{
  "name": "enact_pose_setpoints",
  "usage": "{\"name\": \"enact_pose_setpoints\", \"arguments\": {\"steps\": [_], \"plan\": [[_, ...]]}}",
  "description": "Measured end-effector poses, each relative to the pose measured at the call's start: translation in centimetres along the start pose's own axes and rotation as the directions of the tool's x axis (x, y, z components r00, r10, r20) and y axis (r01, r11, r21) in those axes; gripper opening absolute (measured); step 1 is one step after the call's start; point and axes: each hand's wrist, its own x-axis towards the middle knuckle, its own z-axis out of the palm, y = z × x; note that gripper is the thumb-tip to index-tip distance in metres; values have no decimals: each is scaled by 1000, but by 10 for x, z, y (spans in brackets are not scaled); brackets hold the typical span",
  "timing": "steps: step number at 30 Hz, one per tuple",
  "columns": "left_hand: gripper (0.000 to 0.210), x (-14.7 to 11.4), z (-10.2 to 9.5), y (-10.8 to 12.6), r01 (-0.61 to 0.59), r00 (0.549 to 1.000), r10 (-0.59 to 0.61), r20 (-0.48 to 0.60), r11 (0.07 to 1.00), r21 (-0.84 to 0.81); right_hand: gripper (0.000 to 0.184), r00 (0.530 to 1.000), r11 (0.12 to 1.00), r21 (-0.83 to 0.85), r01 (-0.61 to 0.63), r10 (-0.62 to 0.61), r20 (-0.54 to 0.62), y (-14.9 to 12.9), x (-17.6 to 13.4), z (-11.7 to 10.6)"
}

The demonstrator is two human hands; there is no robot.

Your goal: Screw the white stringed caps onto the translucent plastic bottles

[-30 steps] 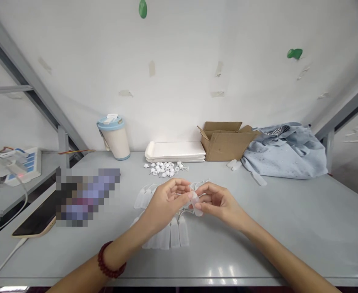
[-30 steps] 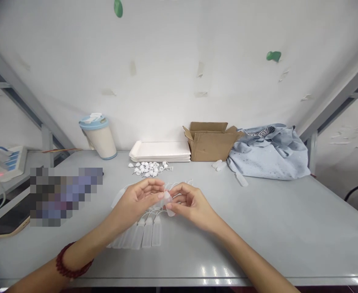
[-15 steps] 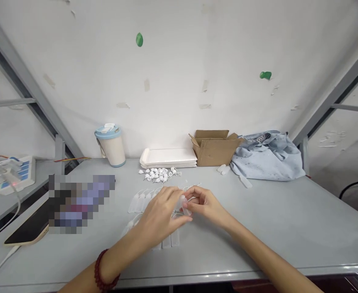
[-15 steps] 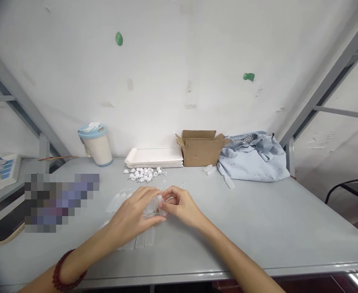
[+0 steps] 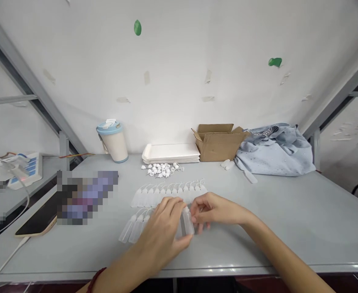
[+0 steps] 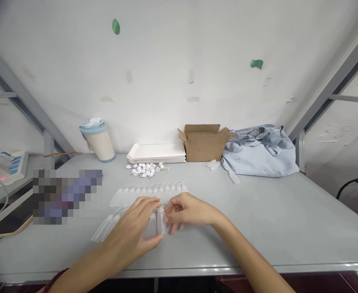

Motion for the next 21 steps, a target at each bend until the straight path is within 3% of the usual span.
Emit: {"name": "enact_pose_setpoints", "arguments": {"steps": [5,16,21], "plan": [[40,-5,4,-3,-5,996,2,84,999,36,18,975,975,-193,-112,145,168,-2,-4,-3],[31,0,-8,-5,-2,967,19,253,998,-68,17,982,980,-172,-102,127,139,1,1,0],[32,2,-6,-6,-12,969,17,248,1000,-22,16,983,978,-180,-104,128,129,2,1,0]]}}
